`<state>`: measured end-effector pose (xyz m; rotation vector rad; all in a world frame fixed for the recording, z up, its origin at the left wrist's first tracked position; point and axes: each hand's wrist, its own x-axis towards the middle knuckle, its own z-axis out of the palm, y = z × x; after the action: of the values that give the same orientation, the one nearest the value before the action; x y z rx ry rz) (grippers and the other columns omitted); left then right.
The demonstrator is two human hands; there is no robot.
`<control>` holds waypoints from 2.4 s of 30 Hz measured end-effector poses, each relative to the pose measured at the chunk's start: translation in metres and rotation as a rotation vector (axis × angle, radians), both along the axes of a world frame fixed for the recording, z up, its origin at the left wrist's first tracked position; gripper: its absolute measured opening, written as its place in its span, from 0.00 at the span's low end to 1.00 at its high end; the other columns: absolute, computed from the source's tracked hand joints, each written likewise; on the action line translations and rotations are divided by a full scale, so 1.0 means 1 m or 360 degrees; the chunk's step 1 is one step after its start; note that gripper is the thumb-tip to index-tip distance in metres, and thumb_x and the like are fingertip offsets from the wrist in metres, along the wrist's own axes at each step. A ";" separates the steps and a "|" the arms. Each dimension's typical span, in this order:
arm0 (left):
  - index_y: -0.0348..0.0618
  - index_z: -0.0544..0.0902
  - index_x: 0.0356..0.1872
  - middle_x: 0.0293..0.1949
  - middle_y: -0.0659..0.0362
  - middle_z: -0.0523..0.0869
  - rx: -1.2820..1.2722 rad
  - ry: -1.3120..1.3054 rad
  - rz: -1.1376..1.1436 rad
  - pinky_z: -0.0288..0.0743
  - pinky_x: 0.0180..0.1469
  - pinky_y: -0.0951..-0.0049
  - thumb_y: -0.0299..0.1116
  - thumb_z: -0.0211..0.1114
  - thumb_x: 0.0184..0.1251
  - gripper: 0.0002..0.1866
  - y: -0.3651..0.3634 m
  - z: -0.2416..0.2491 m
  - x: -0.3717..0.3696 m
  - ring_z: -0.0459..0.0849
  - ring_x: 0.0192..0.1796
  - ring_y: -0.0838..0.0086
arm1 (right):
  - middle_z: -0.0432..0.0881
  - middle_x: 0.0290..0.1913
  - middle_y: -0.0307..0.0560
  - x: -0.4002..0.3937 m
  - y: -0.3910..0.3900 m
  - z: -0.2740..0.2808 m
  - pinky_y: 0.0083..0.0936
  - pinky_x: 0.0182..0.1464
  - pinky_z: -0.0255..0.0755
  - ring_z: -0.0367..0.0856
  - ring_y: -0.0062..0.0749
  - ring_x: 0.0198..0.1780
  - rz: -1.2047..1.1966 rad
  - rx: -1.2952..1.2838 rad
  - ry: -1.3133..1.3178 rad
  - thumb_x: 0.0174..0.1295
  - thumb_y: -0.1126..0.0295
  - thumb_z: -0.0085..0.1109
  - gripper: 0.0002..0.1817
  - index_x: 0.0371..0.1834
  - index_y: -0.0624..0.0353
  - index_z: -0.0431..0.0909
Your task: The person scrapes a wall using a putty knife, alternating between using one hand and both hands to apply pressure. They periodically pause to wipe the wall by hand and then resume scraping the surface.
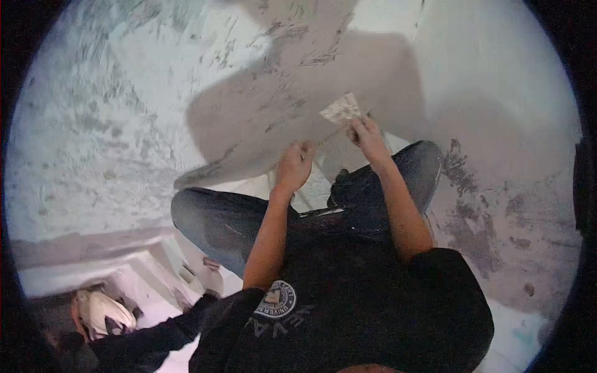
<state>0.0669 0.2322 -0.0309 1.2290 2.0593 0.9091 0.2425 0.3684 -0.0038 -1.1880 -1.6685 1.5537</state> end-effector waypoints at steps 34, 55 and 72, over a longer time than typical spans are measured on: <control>0.60 0.84 0.51 0.55 0.62 0.81 0.0354 0.1569 -0.1205 0.54 0.73 0.50 0.39 0.77 0.30 0.34 0.093 0.141 -0.013 0.73 0.67 0.65 | 0.73 0.62 0.51 -0.106 -0.035 0.017 0.34 0.65 0.68 0.73 0.36 0.63 -0.0298 -0.0543 0.1017 0.76 0.63 0.51 0.23 0.68 0.63 0.63; 0.66 0.84 0.48 0.51 0.66 0.81 0.0146 0.1512 -0.1269 0.58 0.66 0.51 0.45 0.75 0.28 0.33 0.096 0.124 -0.022 0.74 0.63 0.67 | 0.77 0.56 0.59 -0.112 -0.042 0.017 0.41 0.60 0.70 0.77 0.49 0.57 -0.0243 -0.0098 0.0790 0.71 0.64 0.54 0.19 0.59 0.64 0.72; 0.72 0.88 0.43 0.47 0.69 0.83 0.0527 0.1785 -0.1263 0.56 0.63 0.50 0.57 0.71 0.33 0.27 0.103 0.105 -0.029 0.76 0.57 0.66 | 0.74 0.57 0.53 -0.098 -0.032 0.010 0.38 0.62 0.69 0.75 0.40 0.60 0.0011 -0.0236 0.0912 0.70 0.65 0.58 0.21 0.62 0.62 0.68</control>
<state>0.0379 0.3357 0.0740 2.9032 1.7548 0.1202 0.1443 0.3367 0.0065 -0.7020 -1.1961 1.8286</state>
